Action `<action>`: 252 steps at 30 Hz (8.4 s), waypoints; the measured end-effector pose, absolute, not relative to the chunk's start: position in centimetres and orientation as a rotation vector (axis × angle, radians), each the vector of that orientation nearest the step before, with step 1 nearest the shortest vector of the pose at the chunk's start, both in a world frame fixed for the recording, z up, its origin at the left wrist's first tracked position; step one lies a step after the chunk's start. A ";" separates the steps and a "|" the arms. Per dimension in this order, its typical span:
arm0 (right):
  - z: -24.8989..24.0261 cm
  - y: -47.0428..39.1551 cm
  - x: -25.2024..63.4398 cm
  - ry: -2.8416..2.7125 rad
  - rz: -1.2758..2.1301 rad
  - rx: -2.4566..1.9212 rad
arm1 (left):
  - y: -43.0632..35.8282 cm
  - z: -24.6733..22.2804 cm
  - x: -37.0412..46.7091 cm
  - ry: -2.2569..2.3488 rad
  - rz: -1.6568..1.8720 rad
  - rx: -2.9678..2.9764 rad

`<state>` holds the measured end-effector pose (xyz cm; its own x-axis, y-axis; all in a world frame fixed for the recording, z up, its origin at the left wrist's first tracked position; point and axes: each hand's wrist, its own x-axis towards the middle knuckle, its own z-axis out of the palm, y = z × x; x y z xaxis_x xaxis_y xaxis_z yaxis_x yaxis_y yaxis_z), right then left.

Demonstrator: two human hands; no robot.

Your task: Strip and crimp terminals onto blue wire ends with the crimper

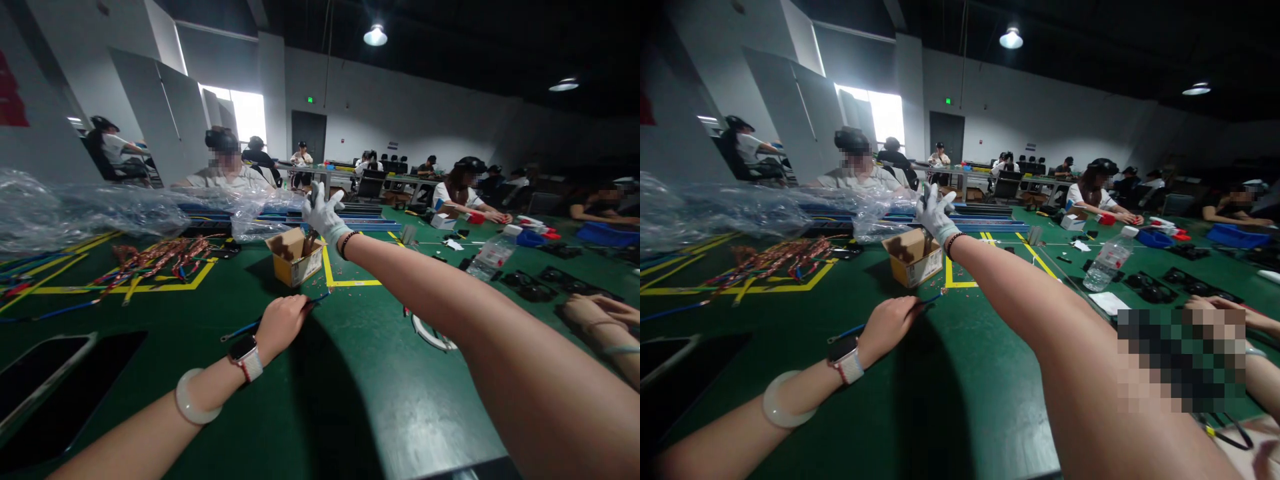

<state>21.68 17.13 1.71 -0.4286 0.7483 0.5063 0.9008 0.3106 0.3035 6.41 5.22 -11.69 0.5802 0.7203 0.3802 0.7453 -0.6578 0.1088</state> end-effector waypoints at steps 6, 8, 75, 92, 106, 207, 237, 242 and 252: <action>1.5 16.5 22.3 -2.399 -0.843 -1.434 | 5.2 -11.6 6.5 -1.351 -0.624 -2.759; 1.4 16.3 22.3 -2.505 -0.851 -1.404 | 5.2 -11.7 6.5 -1.368 -0.614 -2.757; -9.0 -1.0 30.1 -1.772 -0.052 -2.156 | 3.6 -8.8 7.7 -1.902 -1.402 -3.339; -8.0 -2.9 30.4 -1.683 1.615 -1.390 | 6.1 -7.5 5.8 -1.384 -1.193 -3.715; -10.4 -2.7 28.8 -0.995 2.472 -0.482 | 6.5 -8.0 5.6 -1.329 -1.257 -3.624; -11.6 2.5 31.5 -2.246 -0.520 -1.710 | 6.7 -13.6 4.7 -0.828 -0.914 -2.772; -12.8 2.6 31.0 -2.185 -0.284 -1.631 | 6.8 -13.6 4.7 -1.031 -0.909 -2.834; -13.5 2.4 30.8 -2.180 -0.219 -1.594 | 7.0 -13.8 4.8 -1.087 -0.922 -2.785; -14.4 2.9 30.6 -2.111 -0.333 -1.702 | 6.9 -13.8 5.0 -1.104 -0.840 -2.775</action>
<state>30.65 2.89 -14.40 -0.1733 0.8745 0.4531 0.9715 0.2274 -0.0674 4.95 6.86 -13.84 0.6004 0.6259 0.4978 0.6468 -0.7461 0.1579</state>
